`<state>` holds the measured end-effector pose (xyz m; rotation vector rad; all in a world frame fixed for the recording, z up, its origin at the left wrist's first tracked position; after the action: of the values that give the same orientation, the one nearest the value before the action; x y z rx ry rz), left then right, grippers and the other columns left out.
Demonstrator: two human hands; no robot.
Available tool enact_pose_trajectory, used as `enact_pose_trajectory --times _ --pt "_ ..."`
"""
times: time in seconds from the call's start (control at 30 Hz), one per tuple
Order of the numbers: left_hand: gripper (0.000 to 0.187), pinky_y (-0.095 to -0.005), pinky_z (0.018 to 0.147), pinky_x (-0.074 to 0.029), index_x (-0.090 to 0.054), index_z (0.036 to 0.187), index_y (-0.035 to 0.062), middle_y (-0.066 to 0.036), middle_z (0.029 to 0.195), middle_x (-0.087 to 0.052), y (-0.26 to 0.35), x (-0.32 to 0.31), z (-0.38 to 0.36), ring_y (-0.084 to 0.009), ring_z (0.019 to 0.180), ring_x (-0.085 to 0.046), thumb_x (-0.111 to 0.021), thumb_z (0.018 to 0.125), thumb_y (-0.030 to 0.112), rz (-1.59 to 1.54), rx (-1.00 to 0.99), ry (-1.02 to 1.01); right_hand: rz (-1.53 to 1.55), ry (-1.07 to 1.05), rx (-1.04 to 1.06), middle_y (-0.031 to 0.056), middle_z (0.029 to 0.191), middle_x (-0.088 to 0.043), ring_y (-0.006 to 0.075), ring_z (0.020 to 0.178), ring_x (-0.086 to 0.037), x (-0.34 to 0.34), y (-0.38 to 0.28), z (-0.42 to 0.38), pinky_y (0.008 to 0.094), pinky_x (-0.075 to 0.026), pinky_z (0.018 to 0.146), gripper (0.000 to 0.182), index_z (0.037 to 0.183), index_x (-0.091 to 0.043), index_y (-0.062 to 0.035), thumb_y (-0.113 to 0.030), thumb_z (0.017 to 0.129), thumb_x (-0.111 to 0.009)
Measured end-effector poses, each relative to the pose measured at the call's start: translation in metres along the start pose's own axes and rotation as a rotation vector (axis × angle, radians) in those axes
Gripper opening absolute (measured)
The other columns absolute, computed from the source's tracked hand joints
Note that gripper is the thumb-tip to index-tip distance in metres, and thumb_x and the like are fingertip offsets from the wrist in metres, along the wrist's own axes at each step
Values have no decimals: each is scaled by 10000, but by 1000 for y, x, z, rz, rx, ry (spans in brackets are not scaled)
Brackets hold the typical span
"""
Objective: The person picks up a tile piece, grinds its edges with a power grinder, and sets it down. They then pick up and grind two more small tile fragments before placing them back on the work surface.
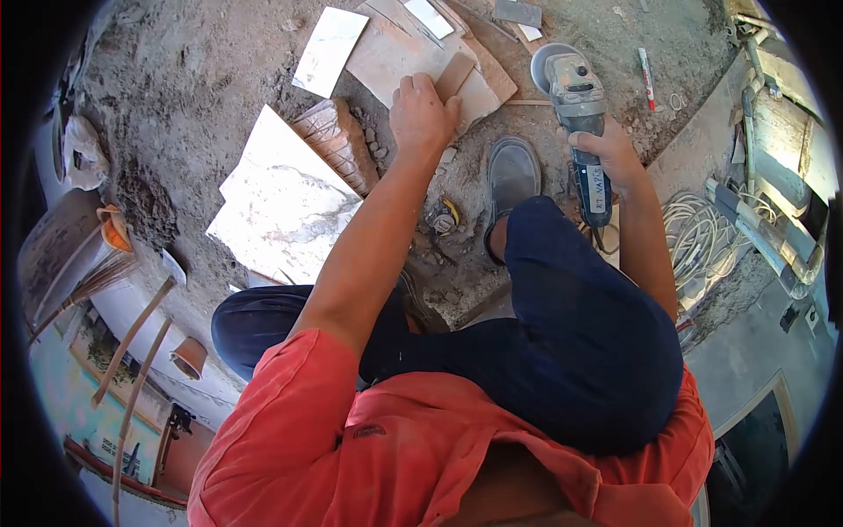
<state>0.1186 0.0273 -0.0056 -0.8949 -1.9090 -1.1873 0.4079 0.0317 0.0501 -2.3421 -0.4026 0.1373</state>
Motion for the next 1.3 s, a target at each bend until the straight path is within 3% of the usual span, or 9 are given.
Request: enact_pose_trajectory --times 0.13,0.23,0.3,0.4,0.53,0.6,0.7,1.23,1.3 --pt "525 -482 904 -516 -572 1171 27 -208 1095 -646 0 4 7 -383 1033 -640 -782 817 354 -98 -99 41 31 19 51 42 1019 -670 129 878 -624 -4 -5 -3 288 -491 786 445 1203 -623 -16 -153 791 -722" --pt "445 -432 801 -554 -559 1148 4 -145 963 -685 -7 -3 19 -316 860 -672 -774 843 245 -316 -7 -102 38 -9 39 42 1027 -667 132 885 -626 -7 -7 -7 289 -491 798 449 1194 -623 -13 -165 784 -727" --pt "414 -335 671 -543 -537 1220 -3 -101 861 -700 -11 -15 27 -211 708 -653 -729 898 175 -846 187 -258 -1 -32 59 47 1036 -669 133 897 -619 -9 -8 -4 300 -489 818 467 1194 -619 -15 -175 769 -729" --pt "347 -238 622 -490 -561 1239 2 -76 899 -694 -12 -22 33 -101 739 -615 -676 959 172 -1098 282 -333 -125 -42 97 54 1059 -664 149 926 -612 -13 -2 6 310 -482 856 514 1220 -605 -12 -189 755 -733" --pt "362 -245 617 -489 -565 1271 -3 -66 876 -693 -15 -19 34 -105 713 -609 -655 972 180 -1115 252 -354 -206 -14 146 60 1088 -653 160 966 -604 -25 -6 9 314 -472 887 560 1250 -591 -6 -204 747 -738" --pt "363 -237 606 -478 -573 1282 0 -58 864 -687 -17 -20 35 -99 694 -601 -641 980 189 -1132 266 -374 -262 -38 147 160 1211 -660 238 1095 -628 -28 -3 16 350 -463 996 731 1354 -532 32 -211 715 -793" --pt "316 -242 599 -476 -598 1228 -5 -61 857 -683 -17 -24 35 -102 680 -598 -631 986 195 -1105 293 -338 -364 -56 159 163 1197 -663 236 1087 -633 -47 -34 7 352 -468 991 768 1363 -519 38 -223 702 -812" --pt "267 -272 589 -485 -645 1097 -21 -91 859 -693 -16 -26 37 -132 691 -648 -651 963 210 -883 285 -170 -452 -59 132 220 1228 -648 305 1142 -625 -49 -7 25 369 -449 1015 805 1342 -505 88 -276 694 -814" --pt "233 -323 663 -547 -671 1047 -18 -113 859 -729 -16 -26 36 -170 706 -706 -636 956 193 -837 309 -172 -406 -33 81 203 1235 -647 296 1137 -621 -45 -18 16 363 -447 1018 810 1346 -505 84 -266 685 -817"
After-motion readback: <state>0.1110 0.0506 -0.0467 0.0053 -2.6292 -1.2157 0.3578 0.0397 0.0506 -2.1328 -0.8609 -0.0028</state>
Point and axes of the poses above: each hand's wrist, its own z-axis towards the middle knuckle, its own x-axis out of the back of the hand, y = z × x, the point moved 4 cm from there along z, towards the middle knuckle
